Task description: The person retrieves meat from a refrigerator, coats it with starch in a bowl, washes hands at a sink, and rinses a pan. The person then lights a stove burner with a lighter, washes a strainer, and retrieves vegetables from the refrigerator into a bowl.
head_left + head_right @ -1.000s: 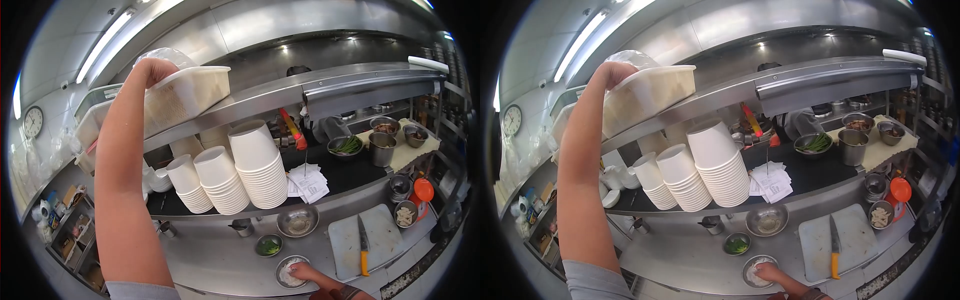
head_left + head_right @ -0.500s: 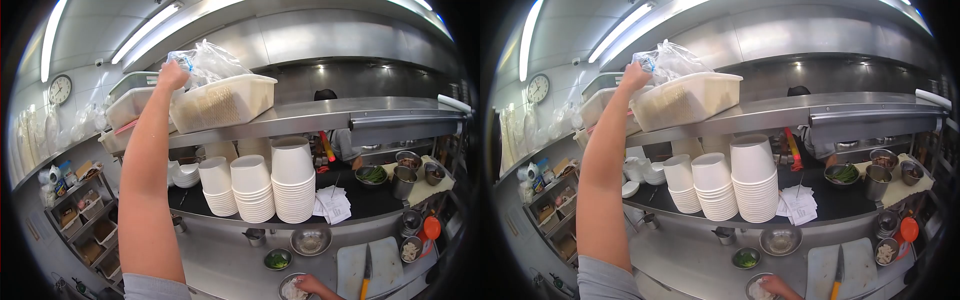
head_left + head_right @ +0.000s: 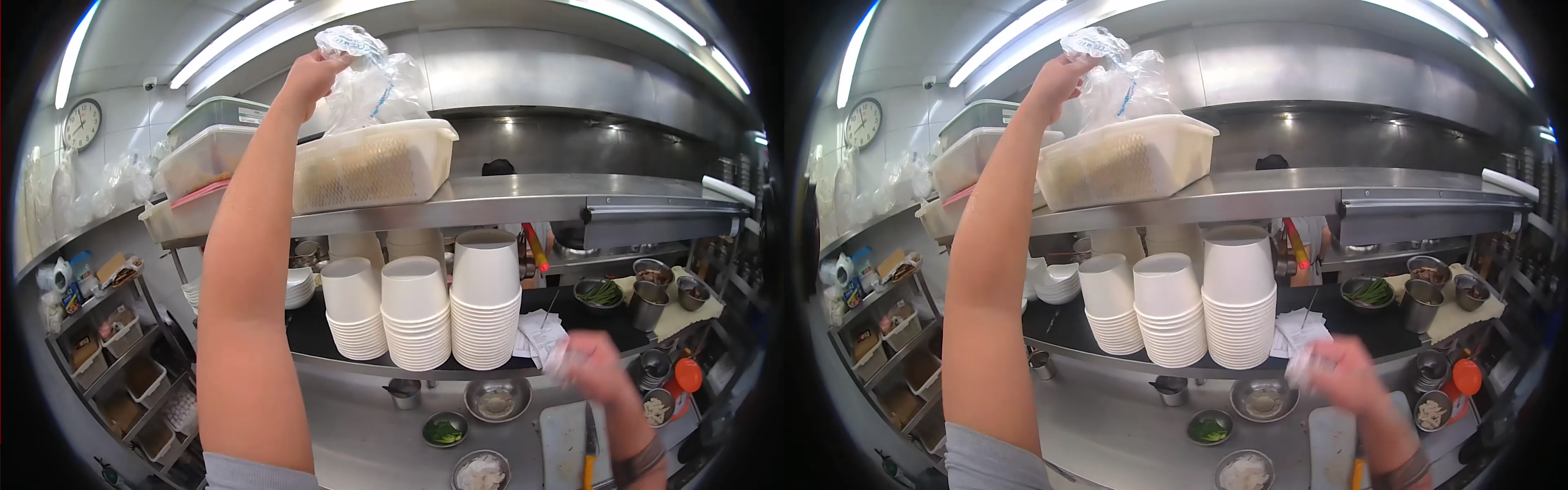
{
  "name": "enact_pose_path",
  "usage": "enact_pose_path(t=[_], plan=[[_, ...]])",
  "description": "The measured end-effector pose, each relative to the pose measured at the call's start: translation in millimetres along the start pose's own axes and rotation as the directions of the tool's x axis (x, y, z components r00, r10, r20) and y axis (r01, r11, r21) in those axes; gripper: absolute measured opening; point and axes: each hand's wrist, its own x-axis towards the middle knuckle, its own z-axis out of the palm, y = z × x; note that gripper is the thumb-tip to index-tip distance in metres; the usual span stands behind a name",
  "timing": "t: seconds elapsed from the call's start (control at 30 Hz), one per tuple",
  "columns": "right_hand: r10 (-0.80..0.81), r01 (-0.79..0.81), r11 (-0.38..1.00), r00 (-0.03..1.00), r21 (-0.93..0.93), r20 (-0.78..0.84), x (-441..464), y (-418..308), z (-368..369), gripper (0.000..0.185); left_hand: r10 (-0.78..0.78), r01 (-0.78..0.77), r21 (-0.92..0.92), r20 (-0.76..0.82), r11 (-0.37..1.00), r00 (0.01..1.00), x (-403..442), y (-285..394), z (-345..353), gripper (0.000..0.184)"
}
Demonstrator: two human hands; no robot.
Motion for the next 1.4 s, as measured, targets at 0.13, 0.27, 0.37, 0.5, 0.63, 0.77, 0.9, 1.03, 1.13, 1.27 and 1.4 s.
enact_pose_path(t=[0.13, 0.27, 0.37, 0.5, 0.63, 0.77, 0.9, 1.03, 1.13, 1.27, 1.4], plan=[[-0.383, 0.38, 0.923, 0.922, -0.059, -0.05, 107, -158, 14, 0.015, -0.001, -0.077, -0.214, -0.344, 0.974, 0.939, -15, 19, -18, 0.027], [-0.568, 0.568, 0.822, 0.823, 0.034, -0.002, 243, -260, 42, 0.029, 0.04, -0.121, -0.26, -0.296, 0.958, 0.954, -3, 10, -50, 0.022], [-0.519, 0.477, 0.846, 0.84, 0.238, 0.159, 324, -321, 90, 0.024, 0.081, -0.085, -0.125, -0.042, 0.988, 0.996, -53, 49, -65, 0.101], [-0.383, 0.396, 0.918, 0.903, -0.029, 0.196, 388, -339, 146, 0.017, 0.145, -0.147, -0.01, -0.083, 0.989, 0.986, -63, 59, -70, 0.105], [-0.359, 0.378, 0.924, 0.909, -0.058, 0.213, 401, -333, 164, 0.017, 0.306, -0.303, 0.048, -0.069, 0.952, 0.95, -75, 66, -77, 0.106], [-0.353, 0.375, 0.923, 0.915, -0.092, 0.194, 420, -323, 167, 0.017, 0.479, -0.479, 0.03, -0.005, 0.878, 0.878, -83, 78, -69, 0.102], [-0.349, 0.37, 0.923, 0.921, -0.109, 0.172, 430, -315, 164, 0.017, 0.319, -0.303, 0.317, 0.004, 0.899, 0.948, -124, 89, -69, 0.115], [-0.351, 0.369, 0.922, 0.925, -0.12, 0.143, 435, -307, 156, 0.017, 0.381, -0.382, 0.352, 0.076, 0.855, 0.921, -136, 74, -72, 0.103], [-0.353, 0.369, 0.92, 0.926, -0.129, 0.132, 438, -302, 151, 0.017, 0.322, -0.29, 0.539, 0.035, 0.791, 0.946, -132, 56, -71, 0.086], [-0.353, 0.367, 0.919, 0.929, -0.145, 0.114, 435, -292, 151, 0.017, 0.415, -0.372, 0.585, 0.066, 0.721, 0.907, -168, 34, -83, 0.072], [-0.351, 0.364, 0.917, 0.931, -0.162, 0.1, 452, -275, 141, 0.017, 0.238, -0.296, 0.465, 0.18, 0.834, 0.954, -259, 23, -102, 0.053]])
